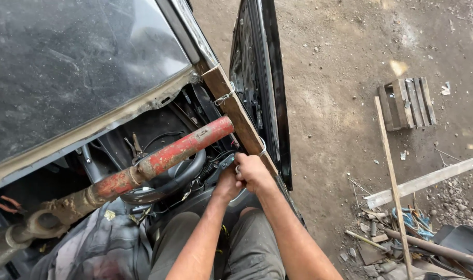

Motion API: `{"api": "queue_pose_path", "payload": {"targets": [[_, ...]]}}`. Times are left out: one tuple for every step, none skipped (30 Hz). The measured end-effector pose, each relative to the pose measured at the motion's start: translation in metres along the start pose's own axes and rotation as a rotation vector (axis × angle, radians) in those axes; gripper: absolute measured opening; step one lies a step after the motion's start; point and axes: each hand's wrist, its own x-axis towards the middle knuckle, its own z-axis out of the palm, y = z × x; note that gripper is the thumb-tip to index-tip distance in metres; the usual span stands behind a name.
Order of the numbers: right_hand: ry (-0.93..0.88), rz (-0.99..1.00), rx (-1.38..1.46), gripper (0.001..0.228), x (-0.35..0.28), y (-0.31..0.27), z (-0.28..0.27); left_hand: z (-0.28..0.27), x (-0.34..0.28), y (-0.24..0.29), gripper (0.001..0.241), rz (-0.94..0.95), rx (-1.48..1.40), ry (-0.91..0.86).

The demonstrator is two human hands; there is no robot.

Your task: The person works on the interior of a car door, using pliers to manipulate wires and a wooden block to secure a red metal bar. They adjust the position of the block and wires multiple times while seated inside the vehicle.

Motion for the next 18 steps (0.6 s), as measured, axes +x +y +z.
{"api": "queue_pose_path", "payload": {"targets": [[0.147,-0.151,-0.576,0.038,-0.004,-0.005,0.006,0.0,0.002,-0.005,0.023,-0.057,0.169,-0.009],[0.292,-0.301,-1.152,0.055,-0.008,-0.011,0.011,0.001,0.003,-0.009,0.023,-0.112,0.338,-0.019],[0.296,-0.296,-1.146,0.055,-0.03,-0.024,0.032,0.004,0.004,-0.031,0.023,-0.116,0.34,-0.026],[0.348,-0.21,-1.242,0.057,-0.052,-0.037,0.052,0.007,0.004,-0.053,0.025,-0.128,0.162,-0.011],[0.401,-0.128,-1.335,0.061,-0.072,-0.052,0.074,0.008,0.009,-0.074,0.028,-0.133,-0.014,0.005],[0.406,-0.129,-1.329,0.061,-0.073,-0.05,0.077,0.009,0.009,-0.071,0.028,-0.131,-0.01,-0.001],[0.425,-0.127,-1.41,0.061,-0.075,-0.049,0.081,0.01,0.008,-0.065,0.03,-0.091,-0.201,0.034],[0.444,-0.125,-1.492,0.06,-0.076,-0.049,0.085,0.011,0.008,-0.06,0.032,-0.05,-0.393,0.068],[0.444,-0.119,-1.483,0.06,-0.068,-0.046,0.083,0.009,0.002,-0.048,0.032,-0.058,-0.387,0.063],[0.464,-0.107,-1.525,0.05,-0.059,-0.042,0.081,0.007,-0.003,-0.035,0.034,0.021,-0.204,0.068],[0.487,-0.096,-1.57,0.041,-0.051,-0.041,0.078,0.008,-0.006,-0.022,0.035,0.103,-0.025,0.072],[0.491,-0.092,-1.563,0.041,-0.048,-0.038,0.076,0.01,-0.009,-0.029,0.035,0.1,-0.023,0.065],[0.495,-0.102,-1.588,0.045,-0.043,-0.041,0.075,0.009,-0.004,-0.032,0.032,0.096,0.184,0.053],[0.499,-0.113,-1.613,0.049,-0.038,-0.045,0.075,0.009,0.002,-0.035,0.03,0.093,0.391,0.044],[0.503,-0.117,-1.602,0.049,-0.054,-0.054,0.071,0.004,-0.003,-0.014,0.03,0.097,0.399,0.037],[0.43,-0.128,-1.519,0.06,-0.07,-0.063,0.067,0.0,-0.006,0.006,0.027,0.006,0.456,0.033],[0.356,-0.141,-1.444,0.074,-0.085,-0.074,0.062,-0.002,-0.009,0.027,0.027,-0.086,0.507,0.036],[0.357,-0.145,-1.442,0.074,-0.077,-0.051,0.034,-0.004,-0.011,0.051,0.027,-0.082,0.509,0.037]]}}
